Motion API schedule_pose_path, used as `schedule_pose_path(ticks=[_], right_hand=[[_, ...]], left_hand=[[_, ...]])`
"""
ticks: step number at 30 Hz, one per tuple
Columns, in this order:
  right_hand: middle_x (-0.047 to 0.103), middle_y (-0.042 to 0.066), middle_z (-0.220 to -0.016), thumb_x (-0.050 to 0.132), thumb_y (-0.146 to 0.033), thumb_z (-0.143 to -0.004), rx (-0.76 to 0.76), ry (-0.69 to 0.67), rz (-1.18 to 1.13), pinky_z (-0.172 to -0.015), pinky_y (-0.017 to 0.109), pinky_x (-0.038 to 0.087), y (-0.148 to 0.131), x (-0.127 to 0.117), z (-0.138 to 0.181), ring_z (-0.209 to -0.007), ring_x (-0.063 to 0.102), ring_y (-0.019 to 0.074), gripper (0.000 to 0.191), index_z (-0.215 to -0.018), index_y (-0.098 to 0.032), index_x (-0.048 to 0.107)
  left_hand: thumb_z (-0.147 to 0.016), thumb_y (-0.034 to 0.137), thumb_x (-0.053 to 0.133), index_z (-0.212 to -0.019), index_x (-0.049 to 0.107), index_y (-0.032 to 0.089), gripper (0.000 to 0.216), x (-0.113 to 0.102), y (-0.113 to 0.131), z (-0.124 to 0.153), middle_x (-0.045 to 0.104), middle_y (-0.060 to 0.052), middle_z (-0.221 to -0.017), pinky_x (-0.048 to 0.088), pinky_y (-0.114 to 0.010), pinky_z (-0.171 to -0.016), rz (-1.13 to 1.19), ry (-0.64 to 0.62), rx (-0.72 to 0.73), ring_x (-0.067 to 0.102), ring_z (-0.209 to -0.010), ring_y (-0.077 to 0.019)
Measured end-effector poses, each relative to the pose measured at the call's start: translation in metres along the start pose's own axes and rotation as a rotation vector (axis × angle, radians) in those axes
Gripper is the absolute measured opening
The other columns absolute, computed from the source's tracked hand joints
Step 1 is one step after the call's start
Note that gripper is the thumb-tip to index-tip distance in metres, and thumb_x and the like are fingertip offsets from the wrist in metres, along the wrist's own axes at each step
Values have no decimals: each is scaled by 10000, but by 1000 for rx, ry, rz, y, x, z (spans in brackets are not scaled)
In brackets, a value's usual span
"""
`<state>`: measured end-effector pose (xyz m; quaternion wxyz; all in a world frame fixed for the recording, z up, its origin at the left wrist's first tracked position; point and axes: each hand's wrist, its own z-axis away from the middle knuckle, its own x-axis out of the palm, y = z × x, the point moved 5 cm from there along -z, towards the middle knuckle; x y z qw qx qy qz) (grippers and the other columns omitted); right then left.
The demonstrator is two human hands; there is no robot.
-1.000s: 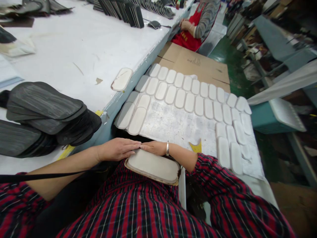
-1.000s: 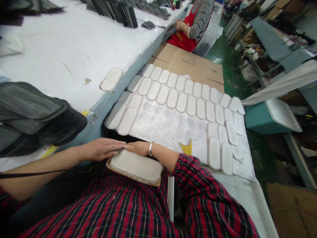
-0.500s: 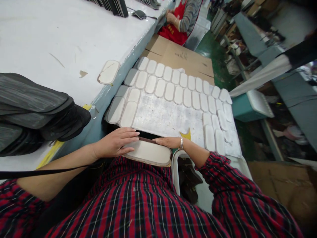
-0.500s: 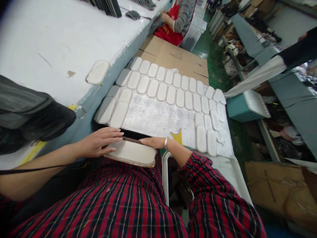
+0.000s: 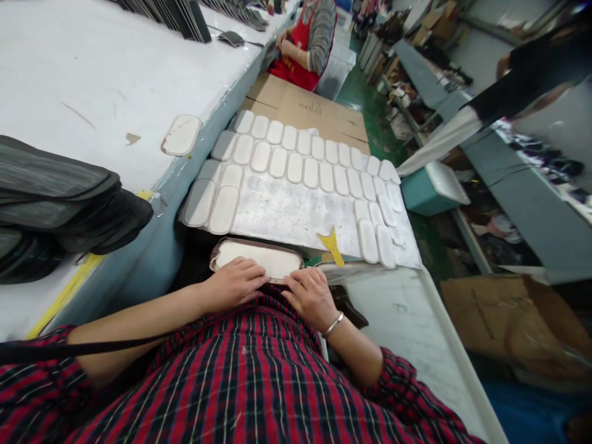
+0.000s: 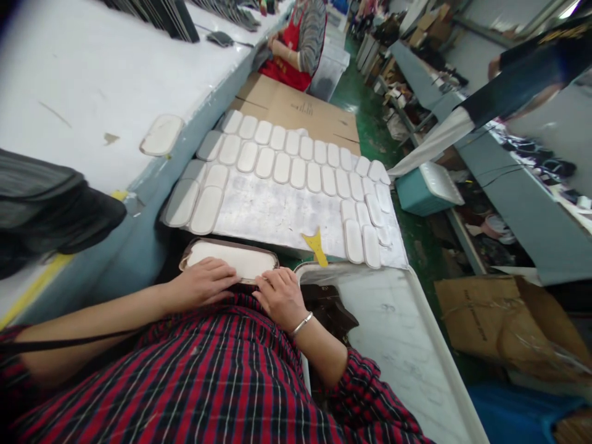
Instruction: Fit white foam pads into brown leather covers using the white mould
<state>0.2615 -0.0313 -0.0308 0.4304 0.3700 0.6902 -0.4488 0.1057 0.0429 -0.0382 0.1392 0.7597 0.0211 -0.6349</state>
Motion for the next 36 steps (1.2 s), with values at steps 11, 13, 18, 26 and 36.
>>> schedule_pose_path(ticks=[11, 13, 18, 26, 36], right_hand=[[537, 48, -767, 394, -182, -891, -158, -57, 166, -820, 342, 302, -16, 15, -6, -799, 414, 177, 208, -772, -179, 564], [527, 40, -751, 389, -175, -893, -205, -75, 162, -848, 337, 293, -17, 14, -7, -791, 406, 170, 213, -771, -178, 563], [531, 41, -772, 400, -185, -891, -206, -68, 165, -848, 339, 289, -15, 12, -12, -801, 403, 172, 190, -803, -176, 568], [516, 54, -767, 410, -248, -890, -125, -55, 112, -809, 346, 295, -7, 12, -20, -799, 403, 180, 218, -747, -160, 549], [523, 72, -776, 433, -216, -866, 68, -73, 157, -797, 372, 290, -13, 7, -26, -804, 418, 205, 178, -747, -164, 554]], left_hand=[[-844, 230, 495, -1089, 576, 163, 266, 8, 5, 14, 602, -91, -1047, 438, -342, -839, 57, 123, -150, 533, -954, -200], [-856, 226, 474, -1090, 580, 173, 263, 8, 4, 15, 609, -86, -1045, 442, -333, -827, 60, 141, -128, 536, -945, -192], [-884, 238, 434, -1030, 603, 185, 230, 6, 1, 14, 619, -69, -1027, 425, -306, -806, 72, 150, -67, 534, -911, -169], [-893, 274, 419, -930, 604, 171, 215, 4, 5, 1, 615, -66, -937, 382, -309, -724, 37, 102, -143, 527, -861, -172], [-875, 215, 434, -790, 559, 162, 160, 6, 5, -9, 579, -46, -806, 363, -319, -681, -26, 22, -255, 502, -767, -180]])
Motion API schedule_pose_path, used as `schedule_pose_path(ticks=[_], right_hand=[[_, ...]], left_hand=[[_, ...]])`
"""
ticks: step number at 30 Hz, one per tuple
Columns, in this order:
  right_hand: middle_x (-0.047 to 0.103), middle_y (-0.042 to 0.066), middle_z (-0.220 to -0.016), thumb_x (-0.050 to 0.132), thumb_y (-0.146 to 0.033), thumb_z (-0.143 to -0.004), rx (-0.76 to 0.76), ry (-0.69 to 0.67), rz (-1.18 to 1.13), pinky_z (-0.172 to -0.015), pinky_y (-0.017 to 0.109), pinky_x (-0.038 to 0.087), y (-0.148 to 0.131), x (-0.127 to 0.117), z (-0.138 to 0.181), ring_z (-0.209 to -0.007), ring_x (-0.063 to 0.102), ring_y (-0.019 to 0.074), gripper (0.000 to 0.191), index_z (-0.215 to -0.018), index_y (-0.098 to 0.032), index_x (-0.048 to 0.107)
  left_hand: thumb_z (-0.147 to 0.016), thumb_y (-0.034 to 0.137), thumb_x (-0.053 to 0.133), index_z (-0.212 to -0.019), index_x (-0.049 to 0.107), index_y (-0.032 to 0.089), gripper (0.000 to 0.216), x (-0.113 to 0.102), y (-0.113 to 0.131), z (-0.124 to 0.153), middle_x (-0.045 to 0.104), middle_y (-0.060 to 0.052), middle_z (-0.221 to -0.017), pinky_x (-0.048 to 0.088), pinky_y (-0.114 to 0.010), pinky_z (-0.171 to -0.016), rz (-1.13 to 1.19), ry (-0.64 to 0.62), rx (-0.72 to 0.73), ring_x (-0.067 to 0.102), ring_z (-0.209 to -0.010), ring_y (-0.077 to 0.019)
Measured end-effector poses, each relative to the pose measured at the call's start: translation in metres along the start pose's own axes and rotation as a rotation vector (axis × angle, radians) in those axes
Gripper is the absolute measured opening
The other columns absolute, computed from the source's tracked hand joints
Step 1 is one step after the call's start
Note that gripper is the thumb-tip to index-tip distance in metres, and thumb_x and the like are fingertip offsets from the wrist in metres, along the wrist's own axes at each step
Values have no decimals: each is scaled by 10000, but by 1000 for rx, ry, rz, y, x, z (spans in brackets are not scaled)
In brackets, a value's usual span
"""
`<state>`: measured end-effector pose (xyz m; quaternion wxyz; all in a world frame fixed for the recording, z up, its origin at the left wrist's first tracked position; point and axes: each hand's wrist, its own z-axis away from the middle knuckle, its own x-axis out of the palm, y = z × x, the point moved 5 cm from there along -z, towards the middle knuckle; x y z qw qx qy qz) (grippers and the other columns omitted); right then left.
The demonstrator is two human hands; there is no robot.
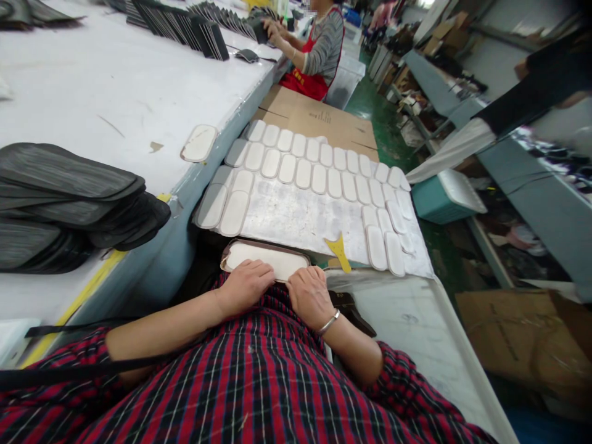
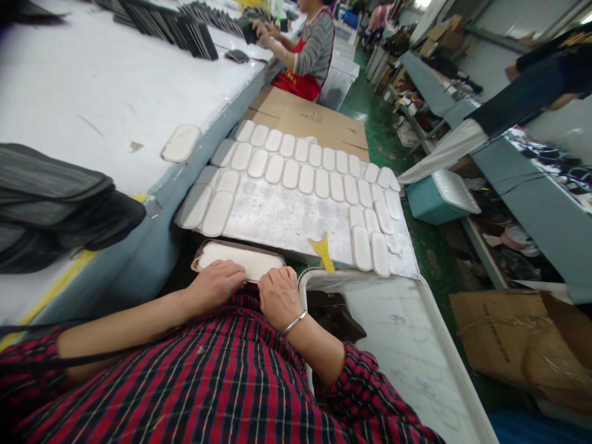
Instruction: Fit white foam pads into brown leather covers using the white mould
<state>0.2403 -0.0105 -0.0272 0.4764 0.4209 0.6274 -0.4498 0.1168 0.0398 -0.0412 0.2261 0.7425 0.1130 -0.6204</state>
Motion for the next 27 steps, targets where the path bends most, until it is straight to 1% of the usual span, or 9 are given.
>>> schedule_pose_path(ticks=[5, 10, 13, 15, 18, 21, 23, 24, 27], right_hand=[[537, 81, -753, 481, -201, -822, 100, -41, 43, -771, 384, 297, -2, 3, -8, -780, 444, 217, 131, -721, -158, 552], [559, 87, -763, 509, -204, -805, 124, -144, 76, -749, 388, 304, -3, 3, -16, -787, 475, 227, 88, -745, -164, 558], [558, 95, -814, 475, -192, -831, 183, -159, 120, -732, 380, 321, -5, -2, -19, -805, 479, 230, 78, -815, -159, 544], [549, 100, -877, 472, -203, -840, 246, -133, 149, -725, 371, 337, -4, -8, -20, -824, 478, 231, 83, -886, -154, 520], [536, 114, -968, 563, -286, -799, 284, -112, 135, -758, 371, 357, 1, -12, -21, -886, 474, 246, 226, -965, -146, 502], [497, 133, -1143, 635, -293, -743, 222, -93, 66, -908, 417, 313, 9, -11, -22, -1038, 439, 266, 451, -1134, -149, 463], [396, 136, -1301, 651, -271, -719, 143, -99, 8, -1006, 449, 223, 14, -7, -24, -1176, 354, 272, 601, -1250, -164, 390], [337, 134, -1357, 659, -280, -706, 103, -119, -26, -1030, 460, 188, 14, -5, -25, -1228, 303, 274, 661, -1284, -169, 358], [253, 132, -1416, 677, -342, -674, -1, -183, -125, -1045, 479, 170, 10, 2, -32, -1296, 212, 279, 704, -1282, -169, 369]], left_hand=[[-849, 190, 456, -766, 539, 157, 122, 1, 2, -7, 572, -54, -775, 372, -333, -658, -9, -29, -59, 509, -744, -194], [-823, 183, 466, -737, 526, 166, 107, -2, -3, -16, 582, -59, -766, 392, -329, -629, 36, -75, -119, 529, -745, -208], [-781, 160, 499, -765, 518, 166, 26, -2, -6, -23, 586, -55, -758, 419, -332, -647, 83, -100, -165, 550, -754, -213], [-761, 154, 516, -804, 517, 167, 45, -3, -10, -24, 587, -47, -753, 438, -335, -662, 133, -97, -198, 563, -760, -214], [-767, 203, 536, -953, 512, 175, 190, -8, -24, -12, 592, -37, -839, 476, -310, -660, 377, -38, -255, 581, -718, -170], [-785, 296, 544, -1071, 507, 198, 305, -27, -50, 14, 509, -78, -1139, 502, -280, -709, 577, 176, -301, 586, -825, -141], [-780, 334, 561, -1041, 557, 203, 292, -38, -65, 33, 484, -79, -1192, 476, -319, -827, 506, 283, -277, 539, -984, -180], [-771, 347, 579, -1010, 585, 207, 277, -40, -70, 40, 510, -73, -1165, 443, -350, -882, 439, 284, -240, 506, -1039, -201], [-742, 384, 624, -981, 626, 231, 285, -31, -74, 52, 566, -60, -1114, 351, -422, -963, 273, 180, -93, 457, -1094, -234]])
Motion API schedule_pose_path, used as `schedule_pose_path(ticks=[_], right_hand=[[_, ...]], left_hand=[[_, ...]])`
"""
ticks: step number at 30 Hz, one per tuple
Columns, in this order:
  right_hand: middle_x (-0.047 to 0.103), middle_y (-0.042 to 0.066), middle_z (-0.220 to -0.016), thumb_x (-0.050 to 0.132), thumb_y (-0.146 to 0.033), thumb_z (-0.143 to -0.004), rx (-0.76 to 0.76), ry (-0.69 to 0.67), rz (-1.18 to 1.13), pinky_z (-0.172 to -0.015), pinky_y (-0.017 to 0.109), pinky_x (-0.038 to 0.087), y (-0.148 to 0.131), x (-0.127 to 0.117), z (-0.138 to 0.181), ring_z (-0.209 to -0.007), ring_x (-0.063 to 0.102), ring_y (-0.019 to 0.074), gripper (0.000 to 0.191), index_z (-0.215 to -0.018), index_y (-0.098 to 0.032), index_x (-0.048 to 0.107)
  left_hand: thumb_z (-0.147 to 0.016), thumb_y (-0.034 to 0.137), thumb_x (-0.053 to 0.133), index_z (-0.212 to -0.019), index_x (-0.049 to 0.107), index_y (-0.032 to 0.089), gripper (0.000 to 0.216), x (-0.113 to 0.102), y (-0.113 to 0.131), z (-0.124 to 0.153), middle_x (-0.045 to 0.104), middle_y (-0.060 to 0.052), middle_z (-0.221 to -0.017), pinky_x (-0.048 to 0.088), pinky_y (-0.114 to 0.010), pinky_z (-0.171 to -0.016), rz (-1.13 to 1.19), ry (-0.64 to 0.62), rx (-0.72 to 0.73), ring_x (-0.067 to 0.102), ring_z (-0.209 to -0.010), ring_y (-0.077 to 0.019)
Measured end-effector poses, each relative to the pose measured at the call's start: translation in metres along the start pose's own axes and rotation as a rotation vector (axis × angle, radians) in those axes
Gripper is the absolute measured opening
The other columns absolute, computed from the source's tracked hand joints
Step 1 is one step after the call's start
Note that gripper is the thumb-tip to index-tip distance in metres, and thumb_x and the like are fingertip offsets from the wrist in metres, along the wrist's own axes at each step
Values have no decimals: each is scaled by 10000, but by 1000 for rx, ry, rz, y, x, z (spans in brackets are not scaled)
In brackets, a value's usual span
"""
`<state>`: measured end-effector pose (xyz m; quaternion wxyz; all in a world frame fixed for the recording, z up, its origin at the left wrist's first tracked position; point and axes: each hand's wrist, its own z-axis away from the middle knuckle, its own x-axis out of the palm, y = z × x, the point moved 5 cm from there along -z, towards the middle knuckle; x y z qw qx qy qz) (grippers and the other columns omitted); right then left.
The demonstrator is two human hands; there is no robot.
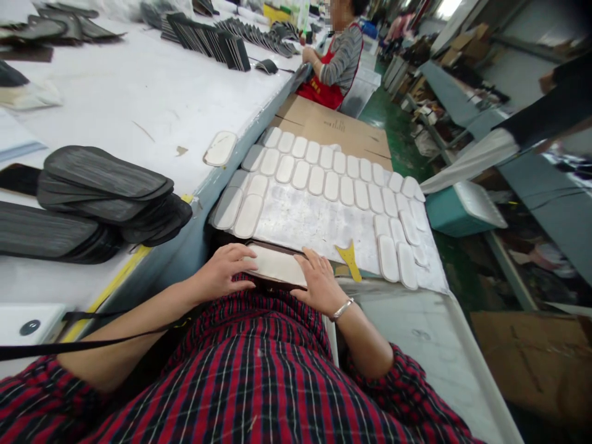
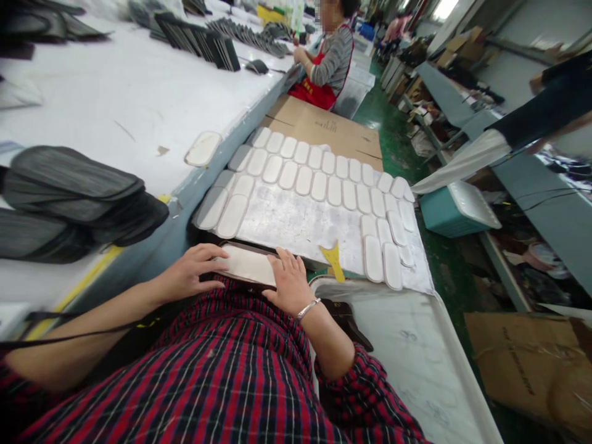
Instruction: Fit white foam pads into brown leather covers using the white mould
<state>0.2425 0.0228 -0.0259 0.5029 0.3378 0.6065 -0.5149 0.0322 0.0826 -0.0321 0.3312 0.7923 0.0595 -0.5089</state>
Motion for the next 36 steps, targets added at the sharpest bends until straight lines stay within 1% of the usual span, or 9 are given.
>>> schedule_pose_path(ticks=[4, 7, 14, 20, 23, 25, 28, 32, 36], right_hand=[[354, 88, -1370, 665, -328, -708, -150, 31, -42, -1058, 485, 144, -21, 5, -14, -1307, 204, 274, 333, -991, -189, 557], [459, 61, -1288, 637, -296, -750, -224, 56, -58, -1060, 499, 125, -34, 13, -20, -1300, 230, 266, 131, -803, -190, 582], [490, 48, -1254, 543, -310, -826, -151, 84, -118, -1055, 495, 149, -31, 16, -19, -1293, 253, 246, 151, -747, -193, 595], [466, 67, -1281, 572, -284, -789, -60, 93, -163, -1055, 487, 161, -24, 17, -17, -1296, 247, 240, 98, -765, -189, 564], [386, 96, -1349, 603, -313, -751, 15, 105, -165, -1052, 492, 169, -19, 19, -20, -1309, 217, 250, 199, -891, -182, 550], [293, 116, -1405, 630, -338, -718, 66, 94, -143, -1054, 497, 163, -15, 19, -23, -1320, 182, 265, 435, -1096, -168, 498], [215, 119, -1441, 662, -365, -680, 103, 8, -103, -1057, 491, 164, -12, 21, -31, -1321, 170, 282, 754, -1321, -163, 320], [279, 125, -1414, 682, -426, -653, 92, -139, -89, -1046, 506, 167, -8, 21, -43, -1296, 226, 288, 843, -1350, -164, 286], [401, 133, -1335, 701, -471, -620, 30, -230, -92, -1015, 557, 165, -8, 19, -57, -1232, 336, 289, 856, -1327, -180, 317]], left_hand=[[-776, 390, 589, -995, 631, 233, 273, 19, -9, 3, 574, -68, -1135, 292, -443, -989, -104, -60, 82, 452, -1106, -234], [-813, 370, 551, -963, 649, 257, 212, 24, -13, 0, 608, -43, -1080, 300, -413, -977, -96, -51, 126, 479, -1064, -205], [-820, 330, 548, -939, 671, 276, 179, 21, -15, 2, 616, -31, -1042, 319, -410, -969, -37, -2, 111, 487, -1034, -191], [-787, 261, 581, -836, 697, 236, 128, 25, -11, 7, 532, -69, -1101, 372, -396, -950, 71, 197, -64, 451, -1081, -208], [-776, 231, 582, -803, 697, 229, 118, 25, -8, 7, 485, -73, -1154, 377, -404, -955, 107, 236, -132, 433, -1105, -218], [-766, 215, 585, -786, 693, 223, 110, 24, -7, 6, 471, -70, -1172, 373, -415, -960, 112, 248, -146, 425, -1113, -225], [-752, 191, 586, -770, 681, 214, 99, 24, -5, 4, 460, -65, -1181, 361, -427, -975, 107, 256, -154, 409, -1132, -233], [-740, 174, 585, -774, 663, 205, 91, 25, -6, 3, 445, -64, -1204, 353, -435, -990, 124, 241, -172, 392, -1153, -243], [-751, 189, 587, -879, 640, 205, 140, 28, -7, 13, 380, -79, -1273, 349, -450, -1001, 161, 244, -192, 346, -1201, -262]])
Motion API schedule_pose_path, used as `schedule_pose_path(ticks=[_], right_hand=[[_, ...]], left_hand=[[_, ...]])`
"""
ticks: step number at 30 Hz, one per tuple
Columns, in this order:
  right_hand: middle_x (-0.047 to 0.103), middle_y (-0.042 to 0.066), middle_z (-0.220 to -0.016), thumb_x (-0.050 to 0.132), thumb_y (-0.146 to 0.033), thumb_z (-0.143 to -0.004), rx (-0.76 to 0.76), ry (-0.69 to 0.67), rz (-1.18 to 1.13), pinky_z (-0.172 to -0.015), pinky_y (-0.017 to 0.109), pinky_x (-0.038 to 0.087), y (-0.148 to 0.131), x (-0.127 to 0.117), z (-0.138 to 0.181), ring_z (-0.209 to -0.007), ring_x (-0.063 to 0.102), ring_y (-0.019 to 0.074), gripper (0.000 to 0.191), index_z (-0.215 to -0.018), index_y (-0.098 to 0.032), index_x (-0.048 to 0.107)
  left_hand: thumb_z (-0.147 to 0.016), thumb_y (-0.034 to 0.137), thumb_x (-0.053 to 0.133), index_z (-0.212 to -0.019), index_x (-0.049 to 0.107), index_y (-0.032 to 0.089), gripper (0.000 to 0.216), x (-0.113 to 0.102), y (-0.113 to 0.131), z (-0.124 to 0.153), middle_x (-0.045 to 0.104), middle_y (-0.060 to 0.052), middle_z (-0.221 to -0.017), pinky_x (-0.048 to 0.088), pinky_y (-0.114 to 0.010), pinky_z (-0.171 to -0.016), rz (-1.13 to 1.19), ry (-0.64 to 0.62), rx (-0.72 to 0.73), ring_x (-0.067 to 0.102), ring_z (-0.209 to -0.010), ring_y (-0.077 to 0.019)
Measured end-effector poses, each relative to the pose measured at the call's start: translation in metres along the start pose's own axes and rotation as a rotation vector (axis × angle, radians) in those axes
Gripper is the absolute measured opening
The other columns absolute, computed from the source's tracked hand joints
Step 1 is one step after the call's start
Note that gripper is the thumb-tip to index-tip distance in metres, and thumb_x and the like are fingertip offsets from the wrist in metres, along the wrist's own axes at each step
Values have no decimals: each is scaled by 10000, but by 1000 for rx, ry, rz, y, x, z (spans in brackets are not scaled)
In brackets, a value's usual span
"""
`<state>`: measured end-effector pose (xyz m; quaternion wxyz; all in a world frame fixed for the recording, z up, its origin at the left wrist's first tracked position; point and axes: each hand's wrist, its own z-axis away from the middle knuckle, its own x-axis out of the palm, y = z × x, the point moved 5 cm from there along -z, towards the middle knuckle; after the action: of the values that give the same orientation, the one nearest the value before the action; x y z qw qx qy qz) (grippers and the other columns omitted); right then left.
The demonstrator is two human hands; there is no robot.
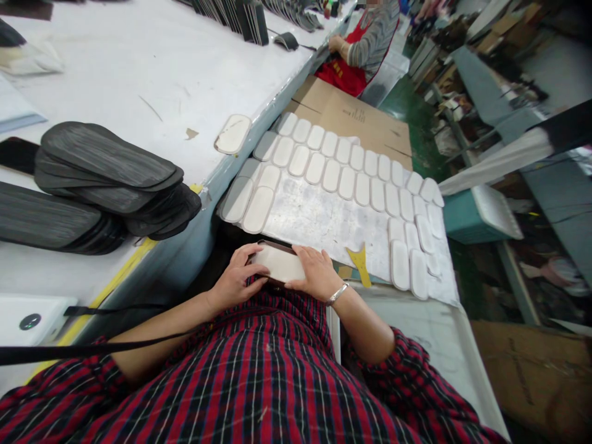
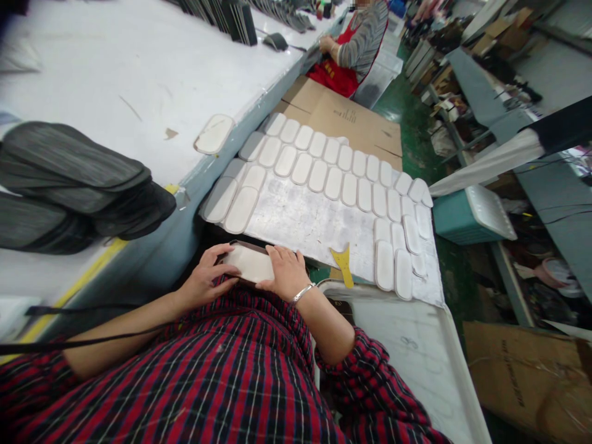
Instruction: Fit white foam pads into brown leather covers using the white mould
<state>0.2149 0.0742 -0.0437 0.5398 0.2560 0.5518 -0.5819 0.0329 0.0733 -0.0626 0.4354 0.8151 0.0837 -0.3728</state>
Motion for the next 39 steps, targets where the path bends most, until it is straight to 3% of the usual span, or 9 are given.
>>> schedule_pose_path(ticks=[5, 9, 16, 25, 28, 30, 33, 36, 39], right_hand=[[443, 153, -1297, 708, -512, -589, -36, -95, 3, -1002, 568, 174, -6, 2, -18, -1188, 396, 303, 895, -1320, -167, 325], [445, 165, -1294, 700, -510, -591, -78, -106, -3, -1002, 562, 177, -14, 5, -26, -1181, 400, 306, 903, -1319, -135, 320], [416, 177, -1308, 648, -534, -621, -133, -43, -4, -1015, 541, 166, -22, 8, -27, -1198, 375, 298, 892, -1326, -114, 299], [417, 175, -1311, 620, -585, -642, -87, -67, 18, -998, 565, 198, -33, 15, -46, -1202, 376, 315, 890, -1333, -125, 299], [384, 173, -1341, 602, -567, -680, -116, -17, -35, -1018, 512, 227, -20, -4, -36, -1237, 345, 294, 830, -1323, -123, 323], [404, 163, -1327, 584, -518, -725, -96, 172, -156, -1008, 427, 292, -3, -28, -10, -1224, 369, 257, 737, -1302, -122, 354], [618, 91, -996, 502, -453, -813, 90, 398, -444, -808, 317, 448, 30, -42, 51, -907, 575, 180, 415, -1093, -148, 532], [575, 2, -562, 444, -484, -837, 271, 131, -787, -519, 233, 429, 45, 2, 98, -507, 527, 104, 379, -731, -153, 594], [551, -11, -496, 469, -538, -794, 399, -62, -1073, -405, 188, 358, 45, 60, 112, -407, 479, 74, 434, -693, -137, 598]], left_hand=[[-765, 200, 588, -1044, 555, 225, 282, 3, -1, 17, 320, -98, -1307, 361, -466, -997, 48, 77, -15, 329, -1229, -270], [-741, 263, 635, -1220, 393, 229, 538, -4, -14, 19, 344, -116, -1308, 334, -477, -1024, 137, 207, -156, 349, -1232, -263], [-760, 342, 609, -1341, 233, 216, 704, 11, -36, 19, 326, -115, -1370, 338, -425, -1032, 455, 17, -394, 375, -1238, -247], [-764, 292, 568, -1326, 237, 199, 659, 16, -32, 8, 372, -114, -1338, 322, -421, -1029, 589, 28, -474, 391, -1222, -244], [-781, 336, 540, -1355, 196, 179, 687, 7, -30, 4, 355, -138, -1353, 324, -431, -1019, 377, -64, -409, 384, -1226, -258], [-777, 389, 543, -1375, 175, 180, 733, -2, -23, -1, 304, -152, -1393, 269, -474, -1037, 129, -102, -270, 313, -1271, -285], [-746, 492, 559, -1392, 174, 187, 811, -8, -6, -17, 247, -154, -1435, 88, -534, -1065, -207, -150, -6, 188, -1325, -310], [-674, 629, 555, -1399, 169, 152, 950, 11, 13, -43, 244, -166, -1438, -37, -521, -1061, -338, -310, 158, 185, -1326, -313], [-598, 707, 548, -1385, 216, 112, 1041, 46, 29, -68, 267, -193, -1421, -32, -505, -1056, -361, -559, 198, 241, -1304, -325]])
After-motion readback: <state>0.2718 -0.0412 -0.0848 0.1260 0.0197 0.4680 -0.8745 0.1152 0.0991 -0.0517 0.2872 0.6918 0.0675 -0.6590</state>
